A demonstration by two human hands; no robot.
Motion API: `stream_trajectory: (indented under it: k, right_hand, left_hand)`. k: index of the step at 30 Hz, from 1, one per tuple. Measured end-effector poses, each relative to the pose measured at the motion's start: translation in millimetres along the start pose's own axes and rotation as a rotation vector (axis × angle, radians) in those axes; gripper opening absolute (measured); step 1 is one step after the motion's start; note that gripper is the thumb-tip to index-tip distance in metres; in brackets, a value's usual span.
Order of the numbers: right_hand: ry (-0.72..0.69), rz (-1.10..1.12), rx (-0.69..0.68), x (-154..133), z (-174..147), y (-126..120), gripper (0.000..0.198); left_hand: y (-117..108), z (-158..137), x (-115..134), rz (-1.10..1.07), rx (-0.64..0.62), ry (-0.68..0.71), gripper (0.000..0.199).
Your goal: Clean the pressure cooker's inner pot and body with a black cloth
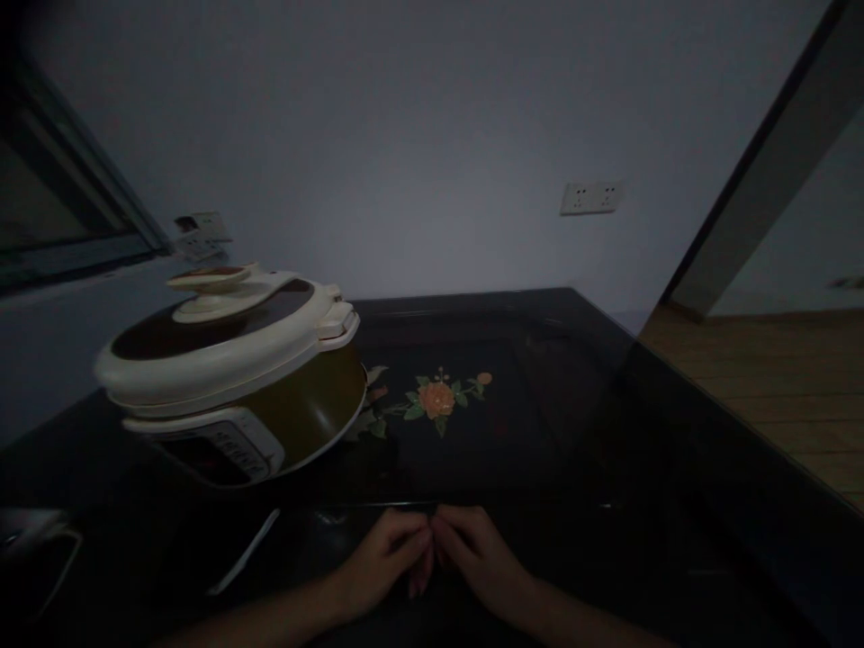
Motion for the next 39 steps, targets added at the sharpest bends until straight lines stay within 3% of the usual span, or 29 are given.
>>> stream_trajectory:
  k: [39]
  right_hand:
    - [-0.024, -0.042, -0.006, -3.7, -0.2, 0.9, 0.057]
  left_hand:
    - [1.0, -0.8, 2.5, 0.051, -0.017, -0.006, 0.058]
Point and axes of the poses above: each hand's wrist, its own z-axis towards the middle knuckle, its own y-axis out of the palm, x = y × z, the point moved 6 cm from there along z, towards the middle knuckle, and after that the axes turned 2 degrees about -y, right-handed, at the moved point
